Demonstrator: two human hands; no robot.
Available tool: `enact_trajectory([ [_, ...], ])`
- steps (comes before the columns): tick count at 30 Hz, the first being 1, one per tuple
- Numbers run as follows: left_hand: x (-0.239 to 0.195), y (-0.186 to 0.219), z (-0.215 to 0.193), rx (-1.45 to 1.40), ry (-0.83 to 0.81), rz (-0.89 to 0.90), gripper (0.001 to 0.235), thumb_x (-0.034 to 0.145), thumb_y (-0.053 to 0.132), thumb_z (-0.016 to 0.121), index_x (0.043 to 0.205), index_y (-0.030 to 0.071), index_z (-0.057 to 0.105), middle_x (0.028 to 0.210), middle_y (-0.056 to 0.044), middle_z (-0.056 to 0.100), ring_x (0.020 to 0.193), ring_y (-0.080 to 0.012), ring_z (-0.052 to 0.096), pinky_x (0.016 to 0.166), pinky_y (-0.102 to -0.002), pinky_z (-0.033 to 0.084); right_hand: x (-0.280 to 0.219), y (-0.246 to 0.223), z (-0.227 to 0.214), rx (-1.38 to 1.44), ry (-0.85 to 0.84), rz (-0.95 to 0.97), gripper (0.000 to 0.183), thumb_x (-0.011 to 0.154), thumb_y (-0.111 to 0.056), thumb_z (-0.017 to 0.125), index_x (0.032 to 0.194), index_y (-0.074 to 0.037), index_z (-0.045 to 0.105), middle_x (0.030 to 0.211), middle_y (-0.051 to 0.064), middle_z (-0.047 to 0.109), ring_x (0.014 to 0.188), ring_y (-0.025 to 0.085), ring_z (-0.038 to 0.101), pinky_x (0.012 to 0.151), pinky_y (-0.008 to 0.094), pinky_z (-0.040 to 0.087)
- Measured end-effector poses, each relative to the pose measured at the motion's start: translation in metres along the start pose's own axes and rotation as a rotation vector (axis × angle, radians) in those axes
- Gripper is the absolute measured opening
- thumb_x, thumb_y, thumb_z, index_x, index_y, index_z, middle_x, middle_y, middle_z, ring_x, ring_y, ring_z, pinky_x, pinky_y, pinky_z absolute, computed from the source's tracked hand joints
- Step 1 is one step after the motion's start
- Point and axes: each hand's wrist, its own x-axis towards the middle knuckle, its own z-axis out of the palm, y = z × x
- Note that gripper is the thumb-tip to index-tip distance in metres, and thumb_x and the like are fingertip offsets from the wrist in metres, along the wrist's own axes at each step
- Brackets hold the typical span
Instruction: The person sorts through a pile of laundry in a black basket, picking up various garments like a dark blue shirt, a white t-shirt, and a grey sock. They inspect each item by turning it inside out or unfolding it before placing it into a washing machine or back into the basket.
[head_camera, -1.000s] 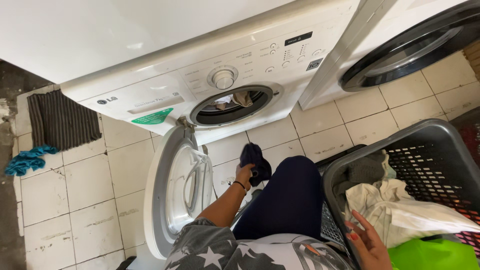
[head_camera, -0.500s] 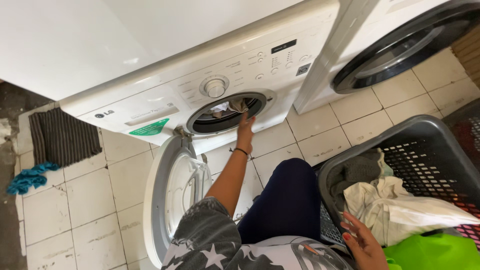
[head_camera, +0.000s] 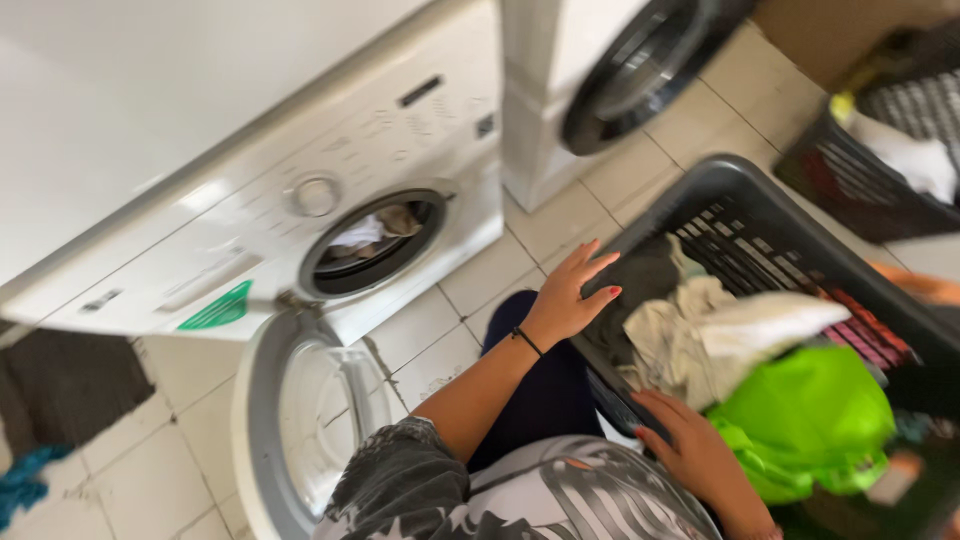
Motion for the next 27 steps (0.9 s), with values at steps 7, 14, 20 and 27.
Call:
enact_trajectory([
  [7, -0.017, 0.03, 0.041, 0.703, -0.405, 0.143, 0.052, 0.087, 0.046, 0.069, 0.133, 0.022, 0.063, 0.153, -0.013, 0.046, 0.146, -0.0323, 0.037, 0.118, -0.062, 0.021, -0.022, -0.003, -0.014, -0.041, -0.158, 0.145, 0.07, 0.083, -0.031, 0.072, 0.149, -0.025, 0.051, 0.142, 0.007, 0.06, 0.118, 0.034, 0.061, 0.096, 0.042, 0.05],
  [14, -0.019, 0.008, 0.046, 0.619, -0.485, 0.056, 0.054, 0.09, 0.049, 0.066, 0.134, 0.018, 0.064, 0.133, -0.007, 0.066, 0.115, -0.0266, 0.064, 0.095, -0.046, 0.046, -0.036, 0.042, -0.014, -0.044, 0.015, 0.241, 0.049, 0.092, -0.04, 0.066, 0.139, -0.025, 0.059, 0.136, 0.006, 0.065, 0.12, 0.03, 0.063, 0.098, 0.041, 0.052],
  [20, -0.02, 0.011, 0.044, 0.622, -0.492, 0.003, 0.053, 0.089, 0.05, 0.066, 0.132, 0.019, 0.065, 0.129, -0.004, 0.069, 0.111, -0.0246, 0.067, 0.094, -0.045, 0.047, 0.002, 0.098, -0.015, -0.153, 0.429, 0.096, 0.061, 0.089, -0.038, 0.071, 0.145, -0.02, 0.053, 0.148, 0.016, 0.049, 0.125, 0.042, 0.057, 0.101, 0.048, 0.049],
  [27, -0.019, 0.011, 0.043, 0.604, -0.451, -0.026, 0.05, 0.087, 0.049, 0.068, 0.127, 0.019, 0.07, 0.125, -0.004, 0.072, 0.104, -0.0262, 0.069, 0.091, -0.043, 0.048, 0.046, 0.145, 0.01, -0.413, 0.207, 0.447, 0.059, 0.078, -0.023, 0.075, 0.134, -0.03, 0.058, 0.156, 0.009, 0.045, 0.115, 0.032, 0.065, 0.088, 0.048, 0.057],
])
